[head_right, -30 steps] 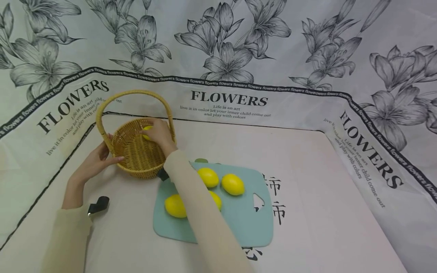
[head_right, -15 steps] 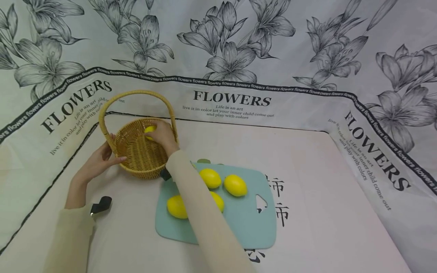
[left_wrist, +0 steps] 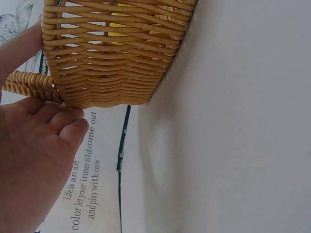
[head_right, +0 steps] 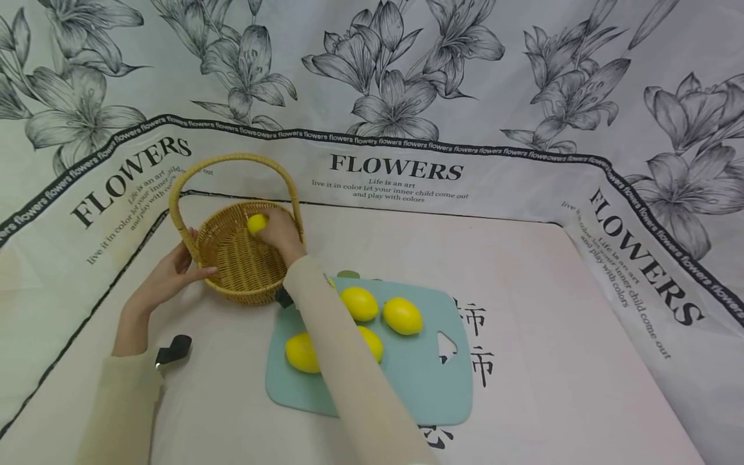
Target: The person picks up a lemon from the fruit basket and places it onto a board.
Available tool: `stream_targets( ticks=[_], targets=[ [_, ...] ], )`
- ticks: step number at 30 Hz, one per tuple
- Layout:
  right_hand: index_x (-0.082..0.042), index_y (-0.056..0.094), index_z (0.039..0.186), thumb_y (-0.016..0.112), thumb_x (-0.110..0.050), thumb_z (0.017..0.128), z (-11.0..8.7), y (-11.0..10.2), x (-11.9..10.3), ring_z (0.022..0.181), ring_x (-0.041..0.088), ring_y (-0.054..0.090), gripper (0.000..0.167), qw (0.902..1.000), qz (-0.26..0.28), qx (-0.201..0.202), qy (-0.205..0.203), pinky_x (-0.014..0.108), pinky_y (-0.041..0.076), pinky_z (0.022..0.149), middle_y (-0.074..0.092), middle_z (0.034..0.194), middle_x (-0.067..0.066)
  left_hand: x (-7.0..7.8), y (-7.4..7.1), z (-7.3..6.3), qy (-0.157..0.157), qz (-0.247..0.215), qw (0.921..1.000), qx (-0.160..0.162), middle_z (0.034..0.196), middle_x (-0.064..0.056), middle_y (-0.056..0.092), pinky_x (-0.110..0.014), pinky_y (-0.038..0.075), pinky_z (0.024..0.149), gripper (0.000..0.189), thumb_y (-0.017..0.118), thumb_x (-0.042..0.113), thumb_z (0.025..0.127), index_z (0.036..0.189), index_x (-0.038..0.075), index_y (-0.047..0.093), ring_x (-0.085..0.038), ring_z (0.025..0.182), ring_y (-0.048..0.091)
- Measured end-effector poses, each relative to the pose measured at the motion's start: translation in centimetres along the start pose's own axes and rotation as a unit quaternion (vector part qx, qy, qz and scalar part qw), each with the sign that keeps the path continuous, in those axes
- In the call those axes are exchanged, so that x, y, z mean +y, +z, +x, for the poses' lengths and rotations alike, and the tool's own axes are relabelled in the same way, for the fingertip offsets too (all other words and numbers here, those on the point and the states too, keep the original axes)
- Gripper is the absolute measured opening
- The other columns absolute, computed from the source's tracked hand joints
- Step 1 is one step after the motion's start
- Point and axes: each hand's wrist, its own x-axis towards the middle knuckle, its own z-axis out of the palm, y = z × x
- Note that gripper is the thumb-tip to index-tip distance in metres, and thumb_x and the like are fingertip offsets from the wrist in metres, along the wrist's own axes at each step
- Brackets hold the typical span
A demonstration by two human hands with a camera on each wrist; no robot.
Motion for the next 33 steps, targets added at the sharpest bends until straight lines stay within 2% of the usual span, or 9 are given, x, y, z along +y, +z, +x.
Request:
stream_targets(
  ticks=[9,14,17,33],
  targets=[
    [-0.004,0.049,0.141,0.072,-0.015,0.089,0.34,0.35,0.44,0.117,0.021,0.054,0.058,0.9998,-0.011,0.007,0.012,0.029,0.05,0.093,0.054,0.136,0.01,0.17,0.0,-0.1,0.009,-0.006,0.9999,0.001,0.161,-0.012,0.002,-0.053,0.012,0.118,0.098,0.071,0.023,0.089,0.155,0.019,-0.002,-0.037,0.145,0.008],
    [-0.006,0.048,0.142,0.071,-0.017,0.089,0.3,0.73,0.53,0.118,0.021,0.054,0.059,0.9994,-0.027,0.015,0.018,0.028,0.049,0.094,0.054,0.137,0.009,0.11,0.02,-0.19,0.003,-0.001,1.0,0.0,0.161,-0.011,0.0,-0.053,0.012,0.118,0.099,0.071,0.023,0.089,0.155,0.022,-0.003,-0.037,0.145,0.008],
    [-0.006,0.047,0.142,0.071,-0.017,0.089,0.19,0.82,0.49,0.119,0.022,0.054,0.06,0.9995,-0.018,0.019,0.019,0.029,0.049,0.095,0.054,0.137,0.01,0.07,-0.01,-0.2,0.0,0.001,1.0,0.002,0.161,-0.01,0.0,-0.054,0.012,0.118,0.099,0.07,0.023,0.089,0.155,0.022,-0.003,-0.037,0.145,0.008],
    [-0.005,0.049,0.141,0.071,-0.022,0.09,0.03,0.73,0.96,0.118,0.02,0.055,0.058,0.999,-0.037,0.026,0.002,0.028,0.049,0.095,0.055,0.136,0.01,0.05,0.08,-0.03,0.013,0.0,0.9999,0.002,0.161,-0.012,0.0,-0.053,0.011,0.118,0.099,0.071,0.022,0.089,0.155,0.02,-0.004,-0.036,0.145,0.007]
  ],
)
